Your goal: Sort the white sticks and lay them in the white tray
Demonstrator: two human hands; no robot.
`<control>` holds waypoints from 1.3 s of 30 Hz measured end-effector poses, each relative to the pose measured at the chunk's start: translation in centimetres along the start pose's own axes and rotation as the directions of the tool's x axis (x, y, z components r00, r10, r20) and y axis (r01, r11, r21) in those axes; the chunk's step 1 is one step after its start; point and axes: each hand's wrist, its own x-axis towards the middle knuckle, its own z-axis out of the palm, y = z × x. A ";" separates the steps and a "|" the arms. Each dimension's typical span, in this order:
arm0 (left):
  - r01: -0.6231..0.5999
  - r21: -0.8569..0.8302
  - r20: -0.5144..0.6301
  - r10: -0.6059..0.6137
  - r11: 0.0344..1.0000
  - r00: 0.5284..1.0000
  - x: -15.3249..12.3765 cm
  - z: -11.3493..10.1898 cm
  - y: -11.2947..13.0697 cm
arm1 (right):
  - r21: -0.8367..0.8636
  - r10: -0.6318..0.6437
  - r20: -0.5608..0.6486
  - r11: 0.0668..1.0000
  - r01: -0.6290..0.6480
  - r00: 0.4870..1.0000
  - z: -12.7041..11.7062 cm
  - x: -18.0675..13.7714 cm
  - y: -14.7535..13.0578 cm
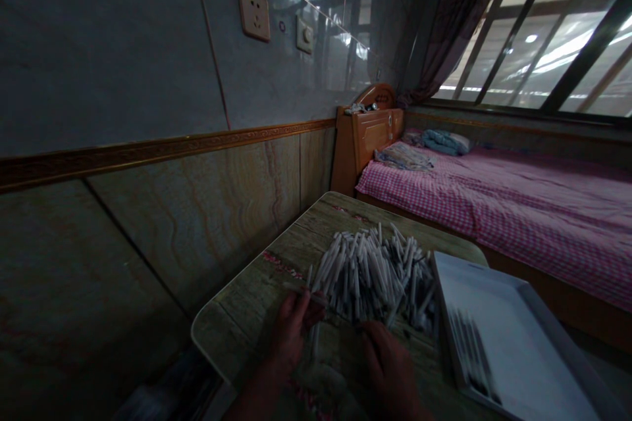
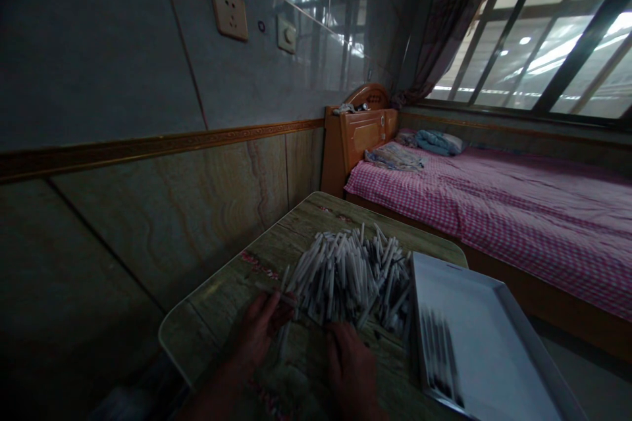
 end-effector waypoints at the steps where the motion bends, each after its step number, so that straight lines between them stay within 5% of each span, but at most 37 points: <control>1: 0.002 0.013 0.007 -0.003 1.000 1.000 -0.1 0.0 0.1 | -0.009 -0.006 -0.001 1.000 0.006 1.000 0.0 0.0 0.0; 7: -0.036 0.175 0.124 0.014 0.984 0.992 -0.8 0.1 -0.1 | -0.030 -0.042 0.025 0.999 0.043 0.999 -0.3 0.0 -0.4; 11: 0.054 0.216 0.204 -0.099 0.975 0.974 -0.9 0.2 -0.9 | 0.038 -0.035 0.065 0.999 0.033 0.997 0.0 -0.2 -0.9; 14: 0.120 0.129 0.202 -0.145 0.984 0.969 -0.7 0.3 -0.7 | 0.154 -0.006 0.047 0.988 -0.001 0.999 0.2 -0.1 -0.6; 18: 0.167 -0.154 0.046 -0.162 0.974 0.986 -0.2 0.3 0.6 | 0.212 0.144 -0.099 0.970 -0.121 0.985 0.2 0.4 0.9; 23: 0.237 -0.322 -0.049 -0.267 0.916 0.963 0.3 0.4 1.5 | -0.072 0.184 -0.030 0.980 -0.186 0.982 -0.3 0.4 1.3; 31: 0.184 -0.204 0.016 -0.184 0.962 0.983 -0.3 0.3 0.4 | -0.397 0.205 0.126 0.907 -0.140 0.971 0.5 1.2 -0.1; 34: 0.177 -0.158 0.027 -0.175 0.971 0.984 -0.4 0.2 0.0 | -0.274 0.218 0.089 0.943 -0.187 0.972 0.8 1.2 0.3; 39: 0.144 -0.055 0.096 -0.138 0.988 0.986 -0.7 0.3 -0.4 | 0.303 0.288 0.001 0.912 -0.275 0.958 1.1 0.7 0.2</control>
